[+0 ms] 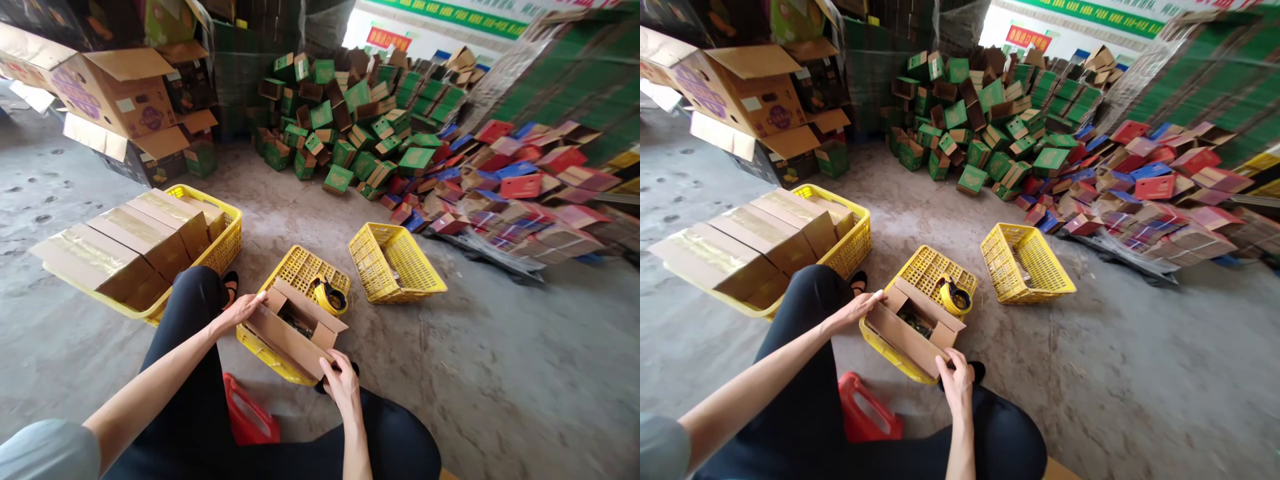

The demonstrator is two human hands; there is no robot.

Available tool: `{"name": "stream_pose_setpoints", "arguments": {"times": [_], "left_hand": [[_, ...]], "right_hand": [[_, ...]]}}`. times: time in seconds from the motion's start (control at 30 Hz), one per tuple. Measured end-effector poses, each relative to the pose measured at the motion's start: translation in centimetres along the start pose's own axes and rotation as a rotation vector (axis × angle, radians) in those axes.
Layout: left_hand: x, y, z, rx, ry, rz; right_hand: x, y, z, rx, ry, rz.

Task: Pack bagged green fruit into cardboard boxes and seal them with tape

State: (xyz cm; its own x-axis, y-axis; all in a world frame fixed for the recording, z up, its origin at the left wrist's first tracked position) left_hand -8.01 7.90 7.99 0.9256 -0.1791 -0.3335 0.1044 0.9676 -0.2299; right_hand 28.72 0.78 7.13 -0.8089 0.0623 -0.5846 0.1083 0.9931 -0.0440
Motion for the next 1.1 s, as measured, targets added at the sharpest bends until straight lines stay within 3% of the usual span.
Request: {"name": "stream_pose_setpoints", "arguments": {"times": [0.13, 0.2, 0.47, 0.83, 1.1], "left_hand": [[-0.4, 0.4, -0.1, 0.144, 0.135, 0.114], [-0.5, 0.6, -0.6, 0.154, 0.144, 0.136], [0.6, 0.6, -3.4, -0.016, -0.006, 0.064], [1.2, 1.2, -4.6, -0.062, 0.041, 0.014], [1.5, 1.8, -5.0, -0.031, 0.016, -0.025]], "right_hand": [[0.3, 0.0, 0.3, -0.014, -0.035, 0.053], [0.5, 0.0, 0.3, -0.017, -0.05, 0.075], [1.0, 0.2, 1.1, 0.05, 0.03, 0.079], [2.1, 0.6, 1.5, 0.033, -0.091, 0.113], [1.8, 1.7, 0.7, 0.013, 0.024, 0.093]]}}
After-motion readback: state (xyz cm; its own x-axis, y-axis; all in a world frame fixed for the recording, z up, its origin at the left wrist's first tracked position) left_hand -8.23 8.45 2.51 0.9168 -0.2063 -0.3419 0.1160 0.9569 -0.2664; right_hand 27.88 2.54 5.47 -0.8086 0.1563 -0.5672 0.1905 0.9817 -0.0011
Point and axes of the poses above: each hand's wrist, its own y-axis towards the middle knuckle, its own x-axis out of the palm, z = x × y, the point moved 3 cm from there along y, towards the middle knuckle, and after that the axes turned 1 degree about x, right-handed, at the moved point
